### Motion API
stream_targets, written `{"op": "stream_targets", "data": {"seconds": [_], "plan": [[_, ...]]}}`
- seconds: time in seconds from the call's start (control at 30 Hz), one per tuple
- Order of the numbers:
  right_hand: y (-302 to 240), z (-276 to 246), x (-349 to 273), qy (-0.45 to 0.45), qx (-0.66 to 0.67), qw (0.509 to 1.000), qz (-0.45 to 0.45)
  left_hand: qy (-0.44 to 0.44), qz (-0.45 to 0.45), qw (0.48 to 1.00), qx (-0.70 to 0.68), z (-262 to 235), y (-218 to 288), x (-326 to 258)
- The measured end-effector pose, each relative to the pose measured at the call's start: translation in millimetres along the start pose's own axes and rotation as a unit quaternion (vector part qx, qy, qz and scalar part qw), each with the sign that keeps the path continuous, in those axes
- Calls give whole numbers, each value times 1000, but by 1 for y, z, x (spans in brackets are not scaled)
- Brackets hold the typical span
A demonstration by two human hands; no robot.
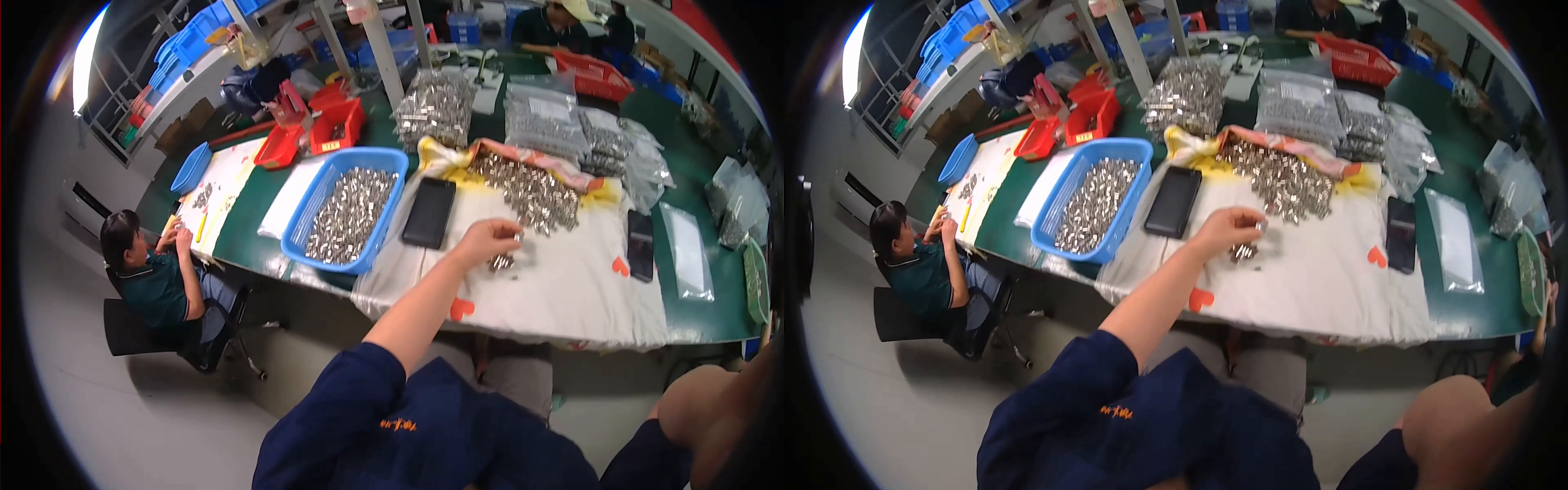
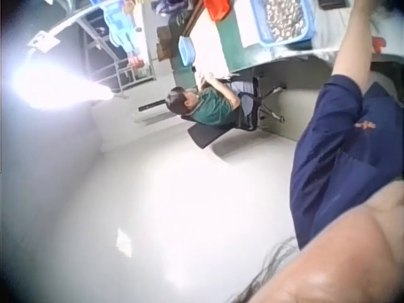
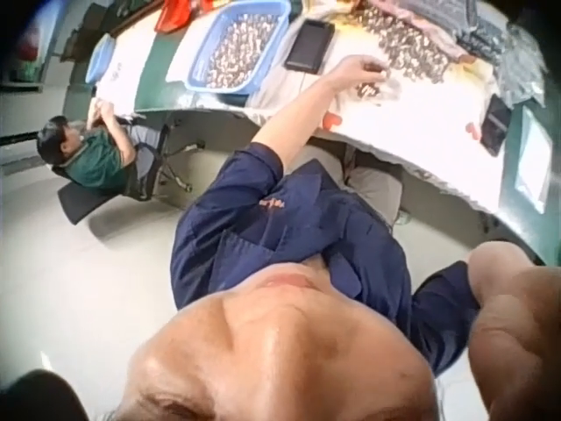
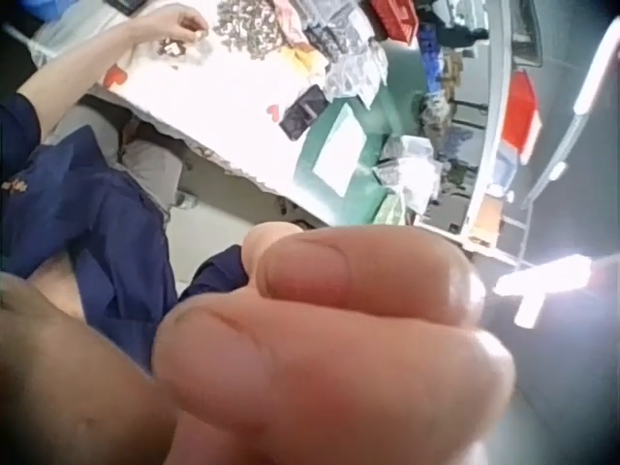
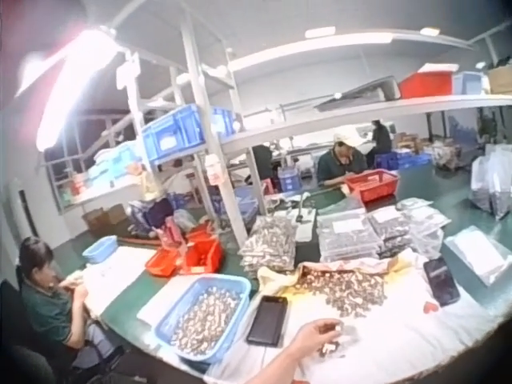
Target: Inspecting and sorting small metal industrial components on a workbench.
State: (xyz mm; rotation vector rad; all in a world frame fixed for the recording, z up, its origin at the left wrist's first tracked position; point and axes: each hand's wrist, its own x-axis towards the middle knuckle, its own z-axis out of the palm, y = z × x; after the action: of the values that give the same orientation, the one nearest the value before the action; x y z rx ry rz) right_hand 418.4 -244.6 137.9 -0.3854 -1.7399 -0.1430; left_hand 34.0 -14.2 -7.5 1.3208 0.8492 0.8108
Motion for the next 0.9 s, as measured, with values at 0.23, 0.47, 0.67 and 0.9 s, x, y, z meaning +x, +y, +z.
{"op": "stream_targets", "data": {"seconds": [0.23, 0.47, 0.67, 0.9], "plan": [[-45, 62, 87, -73, -52, 996, -14, -4, 4, 999, 48, -33, -11, -15], [-17, 132, 108, -56, -57, 991, 110, -37, 10, 999, -30, -16, -9, 3], [11, 198, 114, -47, -47, 972, 227, -55, -12, 998, 14, -10, 5, -3], [126, 257, -25, -303, -227, 786, 488, -123, -50, 988, 79, -11, 17, 0]]}}
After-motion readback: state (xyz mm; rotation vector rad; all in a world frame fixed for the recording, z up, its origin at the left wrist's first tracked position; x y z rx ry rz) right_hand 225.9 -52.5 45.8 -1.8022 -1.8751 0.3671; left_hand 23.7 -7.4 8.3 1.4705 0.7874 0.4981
